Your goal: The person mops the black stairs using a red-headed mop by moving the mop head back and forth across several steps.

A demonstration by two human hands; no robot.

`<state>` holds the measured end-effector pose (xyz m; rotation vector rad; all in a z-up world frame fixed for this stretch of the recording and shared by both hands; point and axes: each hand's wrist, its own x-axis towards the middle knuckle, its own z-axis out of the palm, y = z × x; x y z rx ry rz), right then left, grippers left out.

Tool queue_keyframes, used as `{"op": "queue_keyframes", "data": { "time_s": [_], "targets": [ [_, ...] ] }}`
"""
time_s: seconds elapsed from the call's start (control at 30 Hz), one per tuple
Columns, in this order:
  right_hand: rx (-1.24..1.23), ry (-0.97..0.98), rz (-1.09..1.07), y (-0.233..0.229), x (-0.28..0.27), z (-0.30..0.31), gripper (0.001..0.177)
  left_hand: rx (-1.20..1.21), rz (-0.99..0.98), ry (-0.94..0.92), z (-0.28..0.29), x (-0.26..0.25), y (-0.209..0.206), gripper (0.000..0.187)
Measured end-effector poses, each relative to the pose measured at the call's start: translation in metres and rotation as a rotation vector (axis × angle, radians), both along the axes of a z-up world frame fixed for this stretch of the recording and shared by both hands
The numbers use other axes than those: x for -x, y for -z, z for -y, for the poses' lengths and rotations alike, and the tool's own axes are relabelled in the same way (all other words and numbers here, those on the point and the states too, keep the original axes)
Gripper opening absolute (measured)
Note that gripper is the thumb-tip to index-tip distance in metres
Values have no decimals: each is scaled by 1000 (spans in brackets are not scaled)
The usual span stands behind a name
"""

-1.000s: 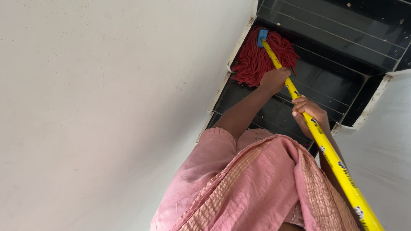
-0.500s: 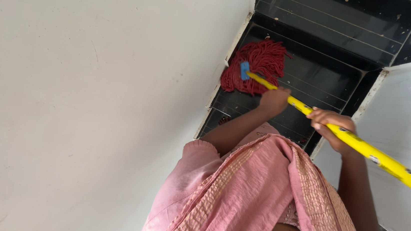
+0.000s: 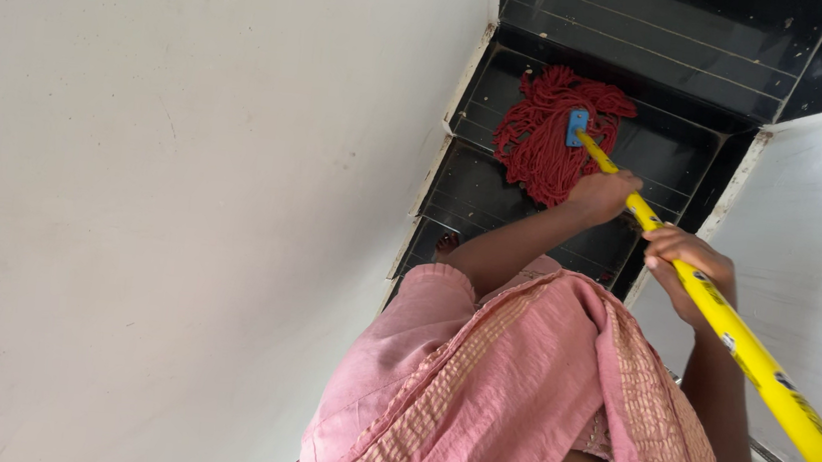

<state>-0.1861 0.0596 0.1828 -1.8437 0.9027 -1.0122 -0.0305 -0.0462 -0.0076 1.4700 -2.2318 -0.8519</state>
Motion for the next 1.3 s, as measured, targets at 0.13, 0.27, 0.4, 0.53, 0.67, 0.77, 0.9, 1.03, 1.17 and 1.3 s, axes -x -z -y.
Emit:
{"op": "queue_keyframes", "data": {
  "time_s": [0.13, 0.27, 0.4, 0.53, 0.67, 0.77, 0.9, 1.03, 1.17, 1.3],
  "targets": [
    [46, -97, -44, 4, -25, 28, 11, 33, -57, -115, 11, -32, 18, 21],
    [92, -148, -63, 24, -61, 55, 11, 174, -117, -201, 31, -85, 29, 25],
    [154, -210, -42, 49, -102, 75, 13, 53, 47, -287, 54, -132, 37, 21],
    [139, -258, -76, 45, -109, 78, 17, 107, 94, -294, 56, -139, 44, 18],
    [165, -297, -99, 37, -109, 67, 17, 189, 71, -293, 34, -139, 42, 24],
    [131, -313, -123, 36, -102, 52, 19, 55, 117, -292, 17, -136, 31, 19],
    [92, -358, -82, 37, -74, 34, 15, 43, 118, -294, -17, -120, 17, 20],
    [4, -260, -3, 28, -24, 6, 8, -33, 107, -261, -43, -74, 6, 15],
    [-79, -124, 82, -1, 24, -24, 4, -76, 44, -74, -54, -14, -11, 15],
    [-101, 93, 102, -16, 39, -52, 10, -80, -23, 42, -51, 32, -20, 15]
  ]
}}
